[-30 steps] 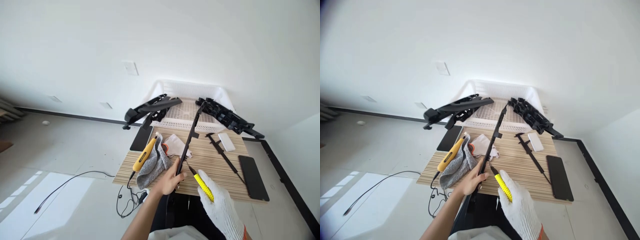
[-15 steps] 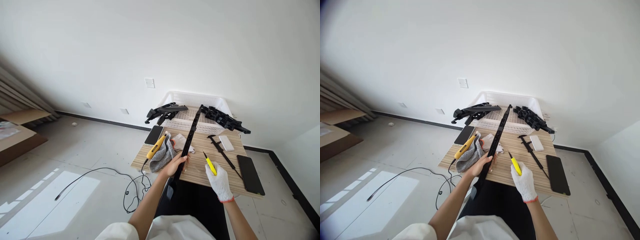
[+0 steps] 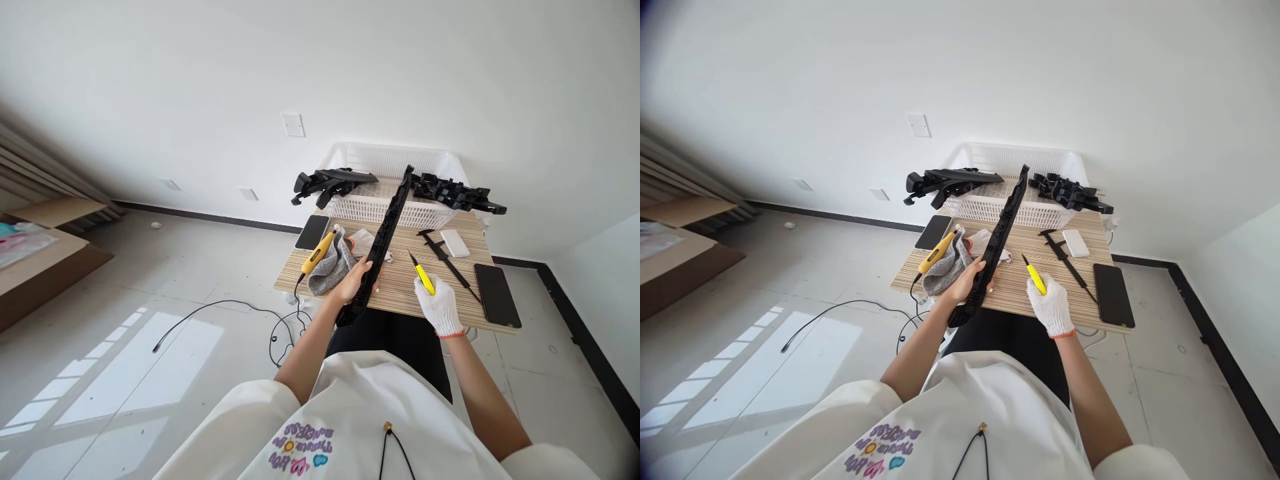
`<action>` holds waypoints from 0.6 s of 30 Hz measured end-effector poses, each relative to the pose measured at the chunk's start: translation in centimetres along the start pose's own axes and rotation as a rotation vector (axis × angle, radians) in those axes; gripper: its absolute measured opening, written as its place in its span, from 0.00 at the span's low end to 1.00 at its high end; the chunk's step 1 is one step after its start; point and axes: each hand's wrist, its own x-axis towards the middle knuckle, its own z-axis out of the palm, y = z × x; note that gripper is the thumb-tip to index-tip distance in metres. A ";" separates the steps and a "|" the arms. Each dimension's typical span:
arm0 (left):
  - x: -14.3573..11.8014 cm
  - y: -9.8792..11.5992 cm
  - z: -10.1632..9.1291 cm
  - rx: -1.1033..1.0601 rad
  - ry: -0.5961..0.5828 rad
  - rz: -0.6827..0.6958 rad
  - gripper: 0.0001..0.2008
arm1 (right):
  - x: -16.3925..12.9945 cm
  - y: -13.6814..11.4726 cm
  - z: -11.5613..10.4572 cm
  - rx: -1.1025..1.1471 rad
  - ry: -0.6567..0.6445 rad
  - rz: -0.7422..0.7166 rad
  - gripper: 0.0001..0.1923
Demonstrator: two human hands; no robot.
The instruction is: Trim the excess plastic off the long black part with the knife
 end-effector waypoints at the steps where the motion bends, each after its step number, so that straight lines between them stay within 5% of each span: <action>1: 0.0 0.0 0.0 0.011 0.005 0.006 0.21 | 0.0 0.1 0.0 0.001 0.000 0.006 0.24; 13: -0.1 -0.5 -0.3 0.116 0.018 0.003 0.17 | 0.1 -0.4 -0.3 0.050 -0.045 0.030 0.22; 18: -0.1 -0.4 -0.1 0.056 0.040 0.002 0.13 | 0.4 -0.6 -0.5 0.264 -0.105 0.128 0.18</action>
